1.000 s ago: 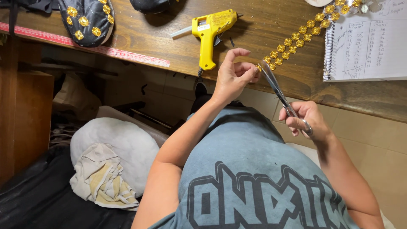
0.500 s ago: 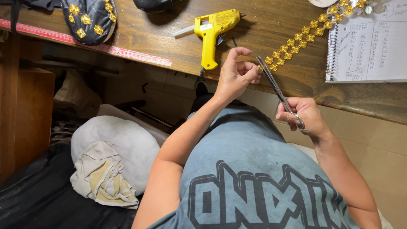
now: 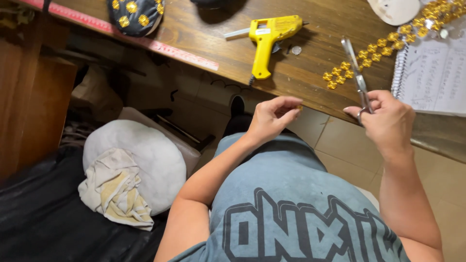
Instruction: Decorating black fabric boots by gluing small gold flower ornaments using a hot glue gun
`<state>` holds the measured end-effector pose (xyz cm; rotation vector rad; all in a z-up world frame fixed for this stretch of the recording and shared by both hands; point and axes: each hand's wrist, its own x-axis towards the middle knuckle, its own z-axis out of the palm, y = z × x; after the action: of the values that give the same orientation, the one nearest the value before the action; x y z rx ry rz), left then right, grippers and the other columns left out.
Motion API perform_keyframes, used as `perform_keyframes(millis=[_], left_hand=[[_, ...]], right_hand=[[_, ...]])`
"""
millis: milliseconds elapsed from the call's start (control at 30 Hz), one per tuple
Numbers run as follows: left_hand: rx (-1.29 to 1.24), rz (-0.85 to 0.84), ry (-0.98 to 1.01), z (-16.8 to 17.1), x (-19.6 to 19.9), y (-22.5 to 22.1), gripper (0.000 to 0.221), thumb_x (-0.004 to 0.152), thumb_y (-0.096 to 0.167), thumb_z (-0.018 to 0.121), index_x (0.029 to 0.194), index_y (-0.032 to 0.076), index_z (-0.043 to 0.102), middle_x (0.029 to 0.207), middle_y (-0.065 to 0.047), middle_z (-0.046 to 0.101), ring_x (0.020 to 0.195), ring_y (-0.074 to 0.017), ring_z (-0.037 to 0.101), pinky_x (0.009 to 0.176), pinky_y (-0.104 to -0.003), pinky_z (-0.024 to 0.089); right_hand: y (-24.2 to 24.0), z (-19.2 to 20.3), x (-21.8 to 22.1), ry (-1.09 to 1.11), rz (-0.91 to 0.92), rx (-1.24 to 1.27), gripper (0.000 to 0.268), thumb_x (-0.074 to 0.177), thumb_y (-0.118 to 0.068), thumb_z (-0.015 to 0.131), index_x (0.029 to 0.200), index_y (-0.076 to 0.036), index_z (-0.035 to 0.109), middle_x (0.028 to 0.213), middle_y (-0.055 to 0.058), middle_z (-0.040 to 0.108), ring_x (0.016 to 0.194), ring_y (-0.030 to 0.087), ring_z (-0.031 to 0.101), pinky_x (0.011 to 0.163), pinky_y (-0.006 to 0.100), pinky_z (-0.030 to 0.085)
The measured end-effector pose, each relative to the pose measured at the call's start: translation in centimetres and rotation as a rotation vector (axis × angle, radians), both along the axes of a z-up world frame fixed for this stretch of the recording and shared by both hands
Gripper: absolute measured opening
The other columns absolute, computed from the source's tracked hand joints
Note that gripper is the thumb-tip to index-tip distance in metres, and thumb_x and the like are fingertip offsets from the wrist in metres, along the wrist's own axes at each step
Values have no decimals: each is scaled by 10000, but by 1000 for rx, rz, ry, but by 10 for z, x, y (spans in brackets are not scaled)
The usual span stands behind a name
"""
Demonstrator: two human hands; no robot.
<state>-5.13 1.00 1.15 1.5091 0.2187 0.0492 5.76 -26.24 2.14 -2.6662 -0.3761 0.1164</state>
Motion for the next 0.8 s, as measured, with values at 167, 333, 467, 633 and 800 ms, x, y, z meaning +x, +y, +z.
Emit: perform_keyframes(millis=[167, 333, 467, 633, 800], left_hand=[[-1, 152, 71, -2, -35, 33, 175, 921, 75, 705, 1086, 99, 757, 921, 5, 765, 769, -53, 705, 789, -194, 597], [33, 216, 78, -7, -59, 83, 234, 940, 79, 698, 1171, 93, 733, 996, -24, 768, 795, -58, 701, 809, -206, 631], [278, 176, -73, -4, -64, 142, 144, 945, 64, 692, 1074, 86, 751, 980, -41, 752, 749, -102, 685, 722, -221, 568], [408, 129, -204, 11, -75, 237, 163, 964, 31, 664, 1105, 88, 720, 991, -58, 723, 823, -163, 685, 754, -267, 549], [562, 150, -258, 16, -86, 323, 304, 970, -13, 563, 1224, 104, 682, 901, -50, 626, 695, -160, 551, 717, -291, 512]], right_hand=[[12, 10, 13, 36, 12, 52, 439, 840, -246, 969, 1176, -43, 774, 943, 62, 757, 789, 147, 699, 736, 293, 507], [8, -5, 11, -301, 189, -125, 468, 844, -99, 904, 1295, -11, 814, 1044, 164, 758, 1057, 346, 685, 983, 437, 512], [79, 8, -23, -369, 93, 224, 230, 982, 171, 815, 1208, 131, 795, 999, 201, 736, 857, 264, 685, 848, 358, 585], [226, 33, -64, -237, -31, 432, 191, 1009, 117, 838, 1177, 126, 748, 947, 174, 717, 864, 222, 669, 866, 341, 568], [330, 30, -89, -108, -43, 499, 221, 967, 10, 826, 1158, 19, 715, 980, 117, 699, 886, 180, 671, 875, 311, 549]])
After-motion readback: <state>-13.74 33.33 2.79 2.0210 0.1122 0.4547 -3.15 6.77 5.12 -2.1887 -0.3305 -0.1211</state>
